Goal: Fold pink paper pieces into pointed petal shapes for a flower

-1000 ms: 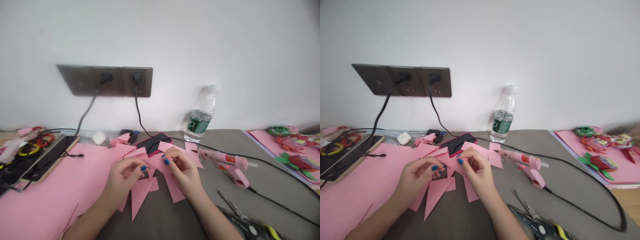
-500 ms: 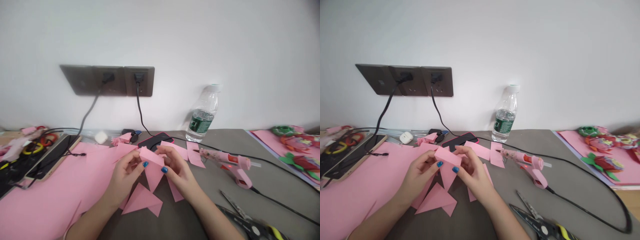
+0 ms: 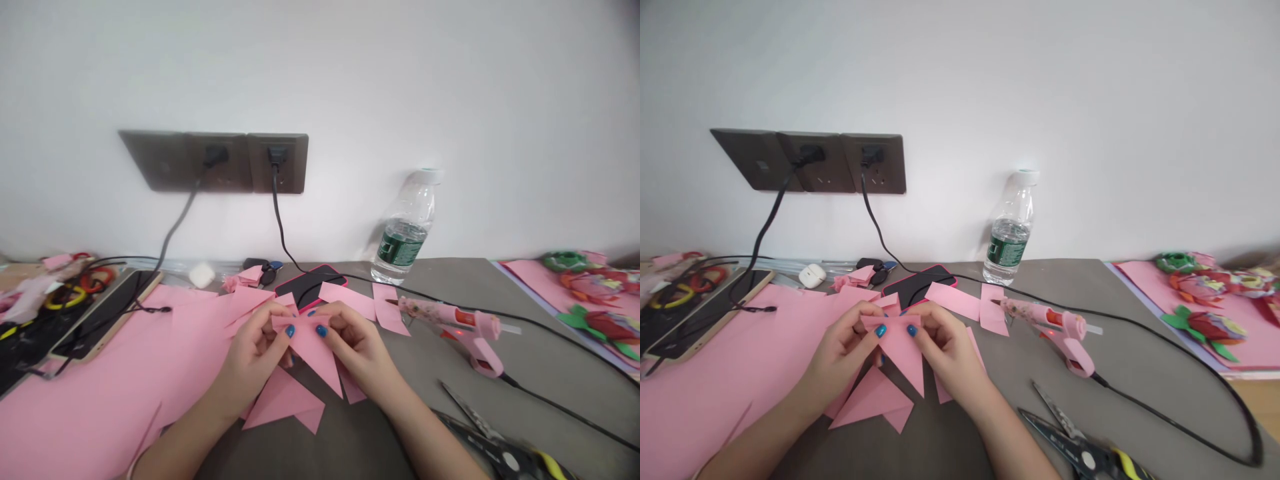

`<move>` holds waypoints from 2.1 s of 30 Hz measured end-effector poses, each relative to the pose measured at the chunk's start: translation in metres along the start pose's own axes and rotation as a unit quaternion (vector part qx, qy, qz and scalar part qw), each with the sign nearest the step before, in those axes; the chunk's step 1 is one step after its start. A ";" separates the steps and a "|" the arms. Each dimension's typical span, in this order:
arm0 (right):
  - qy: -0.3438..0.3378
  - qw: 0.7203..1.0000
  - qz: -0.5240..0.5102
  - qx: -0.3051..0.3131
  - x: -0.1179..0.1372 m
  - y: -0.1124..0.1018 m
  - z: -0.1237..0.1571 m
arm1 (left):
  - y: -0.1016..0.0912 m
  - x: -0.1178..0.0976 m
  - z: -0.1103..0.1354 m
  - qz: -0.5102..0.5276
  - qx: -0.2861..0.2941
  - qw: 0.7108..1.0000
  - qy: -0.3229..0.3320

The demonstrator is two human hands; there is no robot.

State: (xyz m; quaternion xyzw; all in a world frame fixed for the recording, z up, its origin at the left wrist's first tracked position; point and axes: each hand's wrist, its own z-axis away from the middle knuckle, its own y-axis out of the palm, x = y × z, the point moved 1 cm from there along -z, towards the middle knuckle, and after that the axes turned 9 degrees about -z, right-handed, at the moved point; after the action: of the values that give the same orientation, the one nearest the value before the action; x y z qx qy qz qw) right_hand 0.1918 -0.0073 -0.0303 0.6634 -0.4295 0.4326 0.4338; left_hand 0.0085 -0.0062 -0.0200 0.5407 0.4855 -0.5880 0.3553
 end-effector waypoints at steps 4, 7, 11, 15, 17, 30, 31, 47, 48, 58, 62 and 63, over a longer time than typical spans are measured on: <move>-0.062 0.997 0.039 -0.024 0.004 -0.006 -0.002 | -0.005 -0.002 0.001 -0.012 0.025 0.998 0.053; -0.105 0.992 0.071 -0.012 0.010 -0.006 -0.001 | -0.008 -0.003 0.000 -0.073 0.012 0.994 0.078; -0.134 0.984 0.110 0.035 0.014 -0.002 0.003 | -0.005 -0.002 -0.003 -0.112 -0.021 0.993 0.035; -0.108 0.985 0.138 0.000 0.009 0.002 0.002 | 0.002 -0.002 -0.003 -0.150 -0.005 0.988 0.028; -0.109 0.982 0.156 0.005 0.006 0.003 0.000 | 0.003 -0.003 -0.001 -0.186 -0.016 0.981 0.059; -0.112 0.974 0.197 -0.025 0.009 0.003 -0.002 | -0.004 -0.007 0.002 -0.372 -0.065 0.894 0.242; -0.107 0.975 0.190 -0.037 0.009 0.001 -0.003 | -0.005 -0.008 0.002 -0.375 -0.063 0.896 0.231; -0.107 0.966 0.211 0.101 0.016 0.012 0.004 | 0.000 -0.013 0.005 -0.348 0.053 0.915 0.199; -0.110 0.964 0.217 0.109 0.017 0.012 0.004 | 0.001 -0.013 0.005 -0.359 0.061 0.908 0.208; -0.177 0.970 0.165 -0.024 0.019 0.005 0.005 | -0.015 -0.009 -0.003 -0.323 0.001 0.931 0.169; -0.183 0.955 0.150 -0.182 0.018 -0.003 0.003 | -0.025 -0.010 -0.007 -0.294 -0.089 0.945 0.113; -0.168 0.956 0.151 -0.188 0.017 -0.003 0.003 | -0.025 -0.010 -0.006 -0.286 -0.100 0.946 0.114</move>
State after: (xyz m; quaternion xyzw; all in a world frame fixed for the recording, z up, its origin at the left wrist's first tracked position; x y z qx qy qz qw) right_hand 0.1996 -0.0125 -0.0159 0.5604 -0.6646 0.2871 0.4023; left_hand -0.0112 0.0053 -0.0054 0.4043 0.7133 -0.5477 0.1667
